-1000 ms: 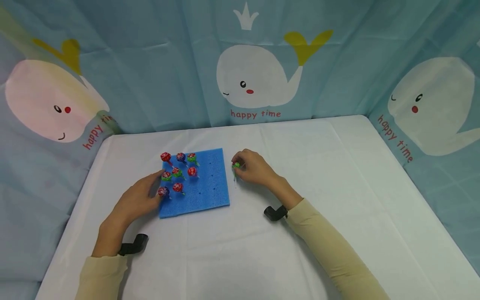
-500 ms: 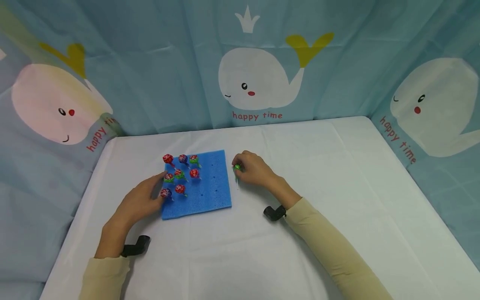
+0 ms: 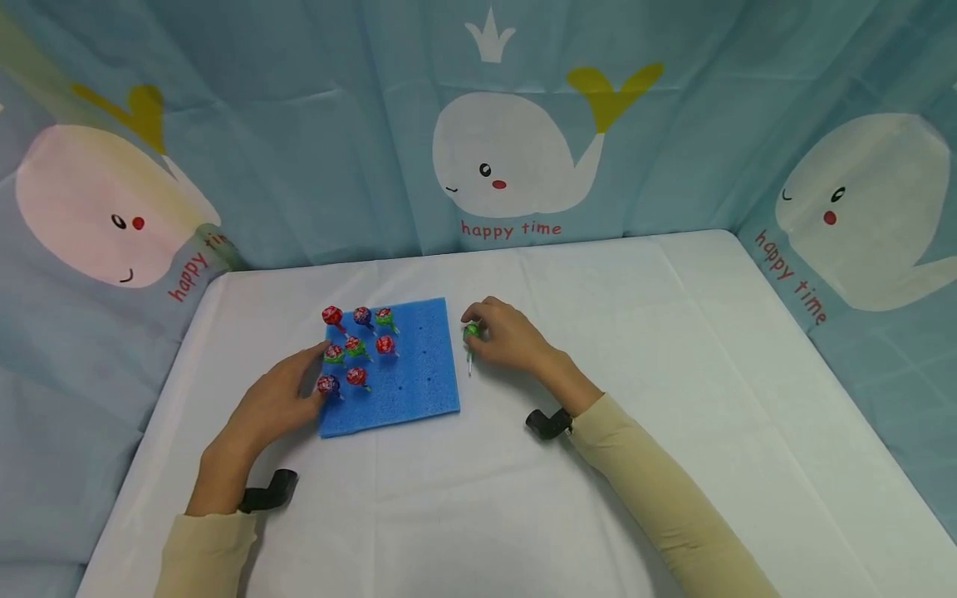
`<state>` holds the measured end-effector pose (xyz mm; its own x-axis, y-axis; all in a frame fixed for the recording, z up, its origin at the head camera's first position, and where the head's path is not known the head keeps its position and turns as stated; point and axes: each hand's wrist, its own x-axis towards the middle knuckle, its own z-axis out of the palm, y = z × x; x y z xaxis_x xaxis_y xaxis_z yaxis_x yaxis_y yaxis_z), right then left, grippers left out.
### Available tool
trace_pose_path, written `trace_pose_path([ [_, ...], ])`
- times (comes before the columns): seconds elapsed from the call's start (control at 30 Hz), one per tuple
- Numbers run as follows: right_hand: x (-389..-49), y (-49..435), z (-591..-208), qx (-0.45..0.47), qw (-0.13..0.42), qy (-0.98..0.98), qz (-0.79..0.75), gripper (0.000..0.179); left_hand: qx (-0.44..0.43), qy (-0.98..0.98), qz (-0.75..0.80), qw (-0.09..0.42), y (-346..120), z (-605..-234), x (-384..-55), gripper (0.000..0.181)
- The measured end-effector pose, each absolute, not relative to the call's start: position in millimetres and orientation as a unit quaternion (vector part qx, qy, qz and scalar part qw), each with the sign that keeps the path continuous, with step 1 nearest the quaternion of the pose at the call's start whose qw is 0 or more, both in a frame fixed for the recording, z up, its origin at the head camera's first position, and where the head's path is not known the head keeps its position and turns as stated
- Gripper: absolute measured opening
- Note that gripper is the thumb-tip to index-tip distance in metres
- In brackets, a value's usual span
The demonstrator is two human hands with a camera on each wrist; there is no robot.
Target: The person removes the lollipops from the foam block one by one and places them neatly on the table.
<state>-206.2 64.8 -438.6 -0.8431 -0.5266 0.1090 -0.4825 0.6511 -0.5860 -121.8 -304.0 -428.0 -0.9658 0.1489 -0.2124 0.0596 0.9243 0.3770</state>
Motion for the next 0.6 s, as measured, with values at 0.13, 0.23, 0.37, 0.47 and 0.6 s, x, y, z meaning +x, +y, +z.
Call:
trace_pose_path([
  [0.13, -205.4, 63.9, -437.5, -0.280, 0.030, 0.909, -0.307, 0.033, 0.053, 0.974, 0.187, 0.120, -304.2, -427.8, -122.1, 0.078],
  [0.23, -204.7, 62.3, -436.6, -0.279, 0.025, 0.911, -0.302, 0.034, 0.053, 0.973, 0.188, 0.121, -304.7, -427.6, -121.8, 0.079],
  [0.37, -204.3, 59.6, -433.9, -0.280, 0.012, 0.912, -0.300, 0.034, 0.054, 0.973, 0.189, 0.119, -305.2, -427.6, -121.8, 0.079],
  [0.47, -203.5, 57.4, -430.3, -0.285, 0.003, 0.909, -0.303, 0.032, 0.058, 0.973, 0.190, 0.115, -305.0, -428.2, -121.9, 0.078],
  [0.6, -201.6, 54.2, -423.5, -0.297, -0.004, 0.903, -0.311, 0.031, 0.060, 0.974, 0.189, 0.114, -305.0, -428.9, -122.1, 0.077],
])
